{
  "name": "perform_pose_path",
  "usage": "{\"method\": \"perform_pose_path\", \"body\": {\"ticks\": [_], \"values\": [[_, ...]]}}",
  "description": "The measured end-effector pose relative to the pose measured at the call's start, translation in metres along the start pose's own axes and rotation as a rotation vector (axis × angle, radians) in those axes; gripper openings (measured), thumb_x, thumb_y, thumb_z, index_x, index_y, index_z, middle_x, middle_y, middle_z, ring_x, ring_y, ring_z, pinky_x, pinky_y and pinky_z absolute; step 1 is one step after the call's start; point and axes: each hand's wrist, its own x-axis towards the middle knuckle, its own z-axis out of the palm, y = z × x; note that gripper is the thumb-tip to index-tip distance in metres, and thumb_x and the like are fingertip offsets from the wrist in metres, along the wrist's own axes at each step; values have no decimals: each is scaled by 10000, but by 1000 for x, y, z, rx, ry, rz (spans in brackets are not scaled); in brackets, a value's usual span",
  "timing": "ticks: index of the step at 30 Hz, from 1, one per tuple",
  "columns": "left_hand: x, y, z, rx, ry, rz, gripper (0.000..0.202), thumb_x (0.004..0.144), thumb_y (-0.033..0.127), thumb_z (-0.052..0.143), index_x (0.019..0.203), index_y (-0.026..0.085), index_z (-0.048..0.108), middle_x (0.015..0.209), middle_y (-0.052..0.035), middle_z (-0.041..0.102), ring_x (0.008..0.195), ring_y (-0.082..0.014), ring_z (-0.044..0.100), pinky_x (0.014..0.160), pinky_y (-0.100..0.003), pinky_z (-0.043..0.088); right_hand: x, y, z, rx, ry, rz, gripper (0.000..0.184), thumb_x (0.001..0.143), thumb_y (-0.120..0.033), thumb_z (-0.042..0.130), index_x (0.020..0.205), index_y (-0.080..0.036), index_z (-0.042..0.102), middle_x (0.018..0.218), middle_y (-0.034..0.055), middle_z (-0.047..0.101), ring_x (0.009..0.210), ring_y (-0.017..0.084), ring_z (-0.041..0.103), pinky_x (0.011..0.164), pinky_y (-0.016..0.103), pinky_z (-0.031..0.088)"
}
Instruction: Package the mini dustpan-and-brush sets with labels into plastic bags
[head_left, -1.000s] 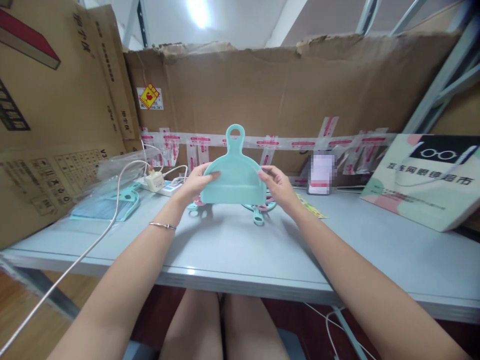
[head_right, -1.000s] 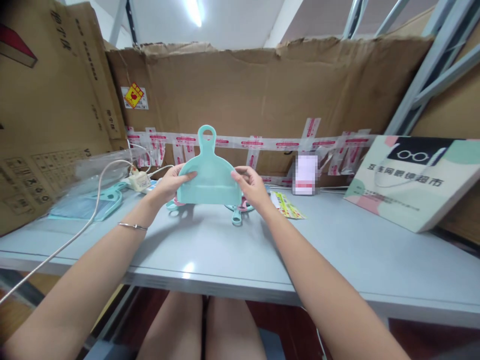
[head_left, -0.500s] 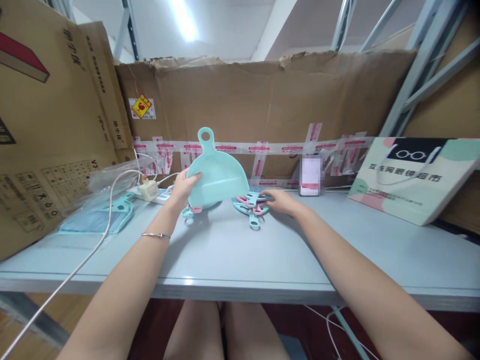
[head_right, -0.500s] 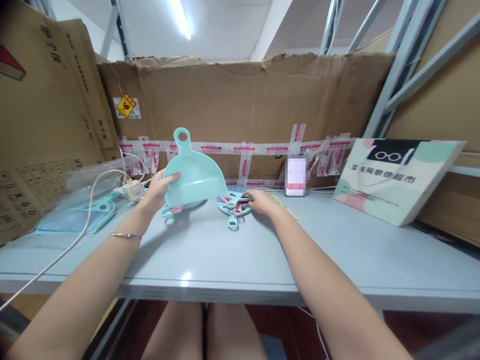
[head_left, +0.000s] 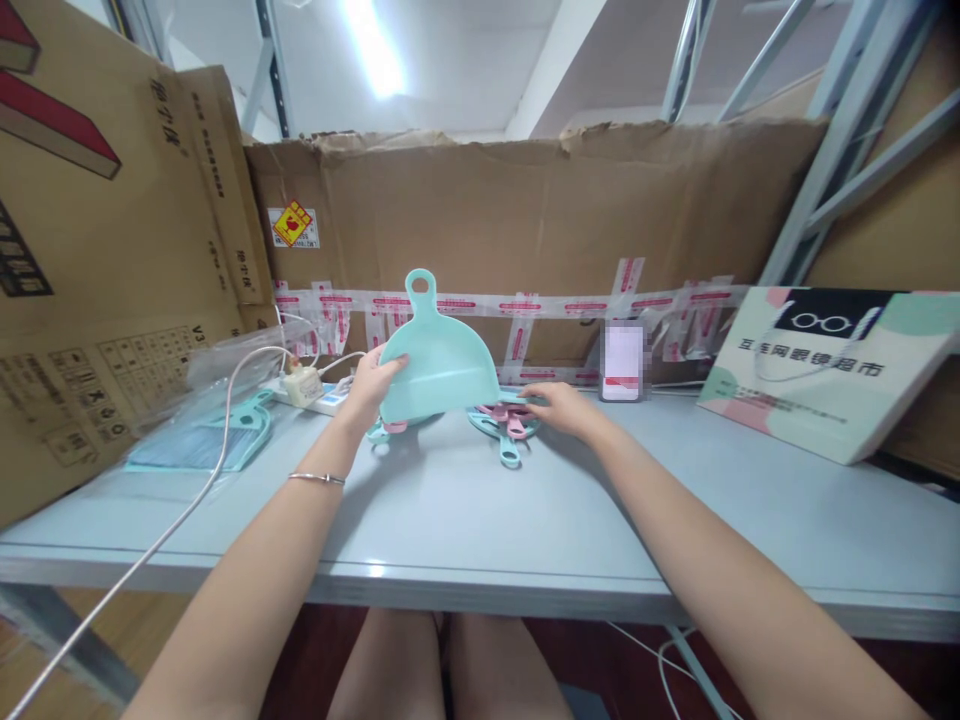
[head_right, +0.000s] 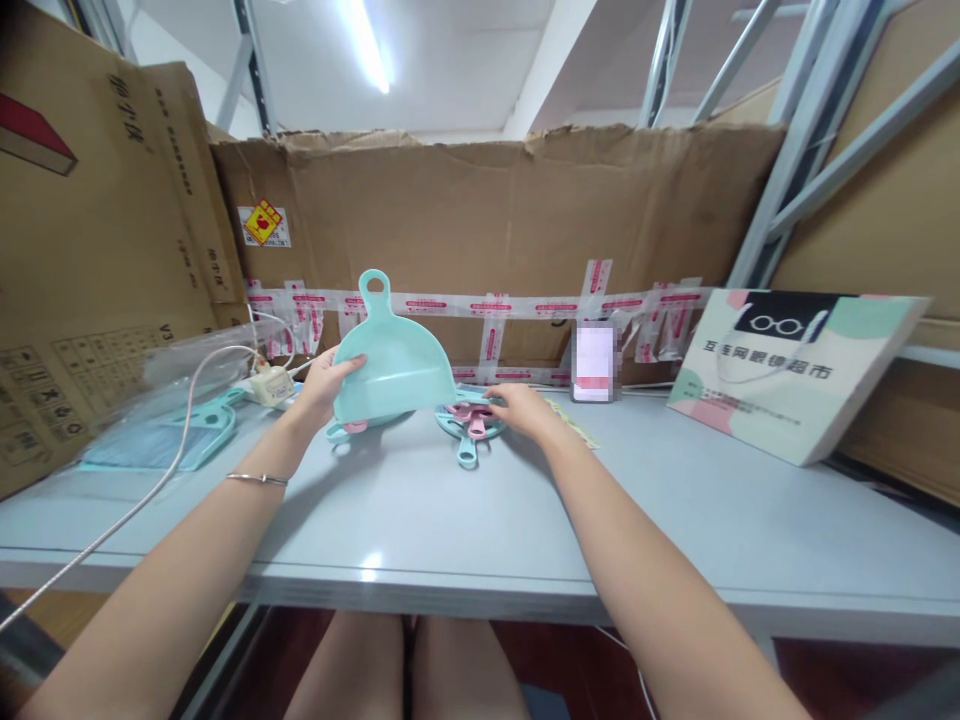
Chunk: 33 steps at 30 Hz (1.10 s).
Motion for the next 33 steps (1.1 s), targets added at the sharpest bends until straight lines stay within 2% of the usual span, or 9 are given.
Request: {"method": "perform_pose_path", "body": {"ticks": [4,8,16,27,31,33], "values": [[0,1,0,22,11,12,321,521,308,720,787,149,638,683,5,628,657,-157,559,636,-252,437,1,0,3,-4,-43,-51,215,790,-200,545,952,-206,687,1020,45,703,946,201,632,802,269,442],[-2,1,0,48,5,12,347,536,323,708,823,142,638,680,3,612,613,-146,539,589,-248,430,1,0,3,-8,8,-19,244,818,-199,488,987,-194,663,1047,61,692,957,202,622,798,275,432],[-7,3,0,73,-6,-57,380,552,349,700,882,172,635,639,14,584,532,-145,506,504,-251,405,-3,-6,8,-57,73,15,175,760,-240,509,884,-210,629,928,51,688,830,202,604,678,270,409],[-2,3,5,51,18,15,303,522,270,696,784,152,599,714,-15,607,685,-178,555,650,-271,448,0,3,3,12,181,61,183,783,-362,548,841,-204,620,895,56,682,815,200,589,672,268,390],[1,1,7,77,-4,43,274,579,190,662,828,118,573,781,-32,621,752,-168,560,734,-272,452,1,8,3,27,243,55,155,780,-343,575,826,-199,607,866,56,672,807,207,574,704,299,396],[3,0,8,83,-56,76,252,623,143,636,856,91,559,797,-33,618,746,-142,542,773,-277,448,2,11,3,47,326,42,142,801,-340,568,827,-203,590,853,51,655,817,211,563,739,325,398]]}}
